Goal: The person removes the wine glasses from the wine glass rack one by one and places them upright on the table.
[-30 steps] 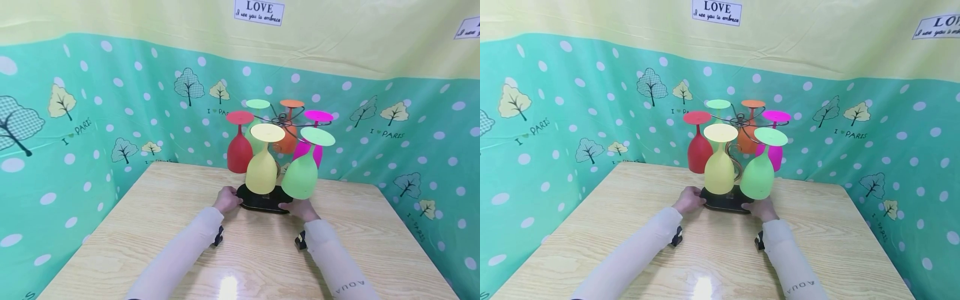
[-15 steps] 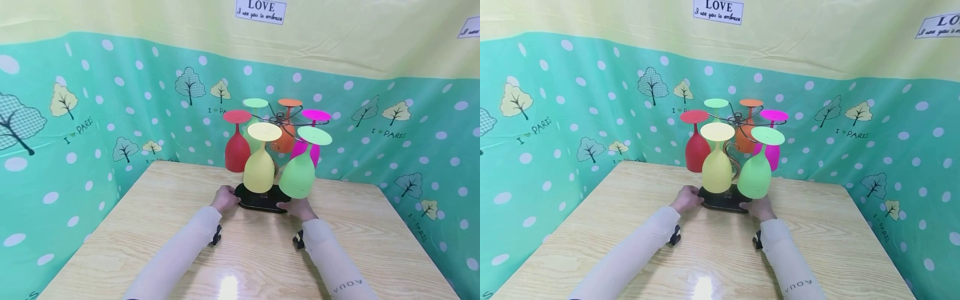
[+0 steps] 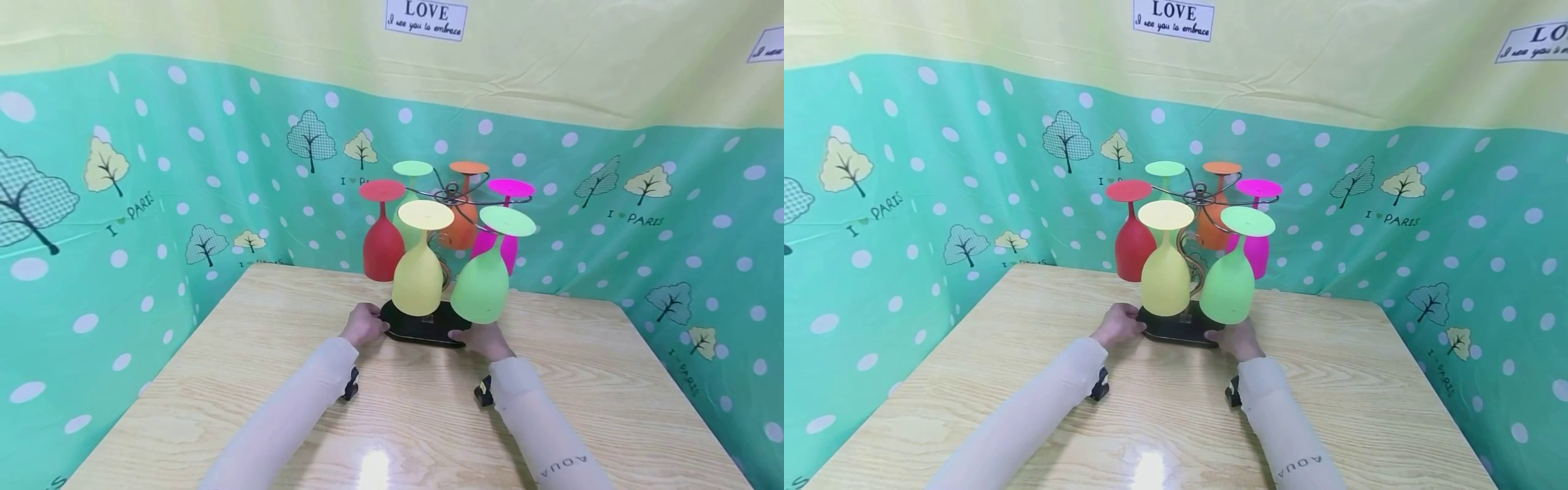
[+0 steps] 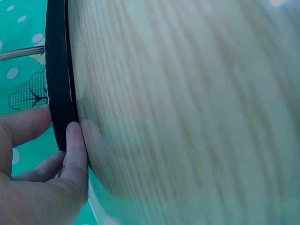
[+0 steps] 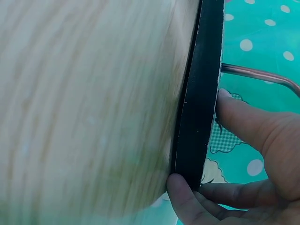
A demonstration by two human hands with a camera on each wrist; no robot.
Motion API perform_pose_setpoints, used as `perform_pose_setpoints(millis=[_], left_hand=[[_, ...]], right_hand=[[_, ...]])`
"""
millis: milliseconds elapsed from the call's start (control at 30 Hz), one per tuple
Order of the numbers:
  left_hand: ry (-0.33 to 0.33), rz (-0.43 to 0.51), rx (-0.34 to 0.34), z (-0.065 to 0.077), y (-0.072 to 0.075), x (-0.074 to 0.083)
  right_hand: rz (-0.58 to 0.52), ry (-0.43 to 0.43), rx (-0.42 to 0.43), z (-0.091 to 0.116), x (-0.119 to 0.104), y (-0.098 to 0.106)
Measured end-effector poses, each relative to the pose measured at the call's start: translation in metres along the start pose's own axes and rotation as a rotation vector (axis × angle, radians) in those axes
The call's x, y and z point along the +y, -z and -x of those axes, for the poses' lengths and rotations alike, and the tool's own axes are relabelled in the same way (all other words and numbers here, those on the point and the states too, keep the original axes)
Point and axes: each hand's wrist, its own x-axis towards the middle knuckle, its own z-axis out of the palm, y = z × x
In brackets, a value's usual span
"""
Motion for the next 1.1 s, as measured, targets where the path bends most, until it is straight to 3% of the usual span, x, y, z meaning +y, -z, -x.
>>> perform_pose_setpoints(millis=[433,933,1100], left_hand=[[0.033,0.018,0.001,0.0013,0.0042,0.0001],[0.027,0.025,0.005,0.004,0.0073,-0.0007],[0.035,0.03,0.009,0.0027,0.0066,-0.0018]], right_hand=[[0.012,-0.002,0.019,-0.0011,-0.0022,-0.0063],[0.011,-0.029,0.004,-0.0016,-0.004,-0.008],[-0.023,-0.073,-0.012,-0.002,-0.0057,-0.0078]])
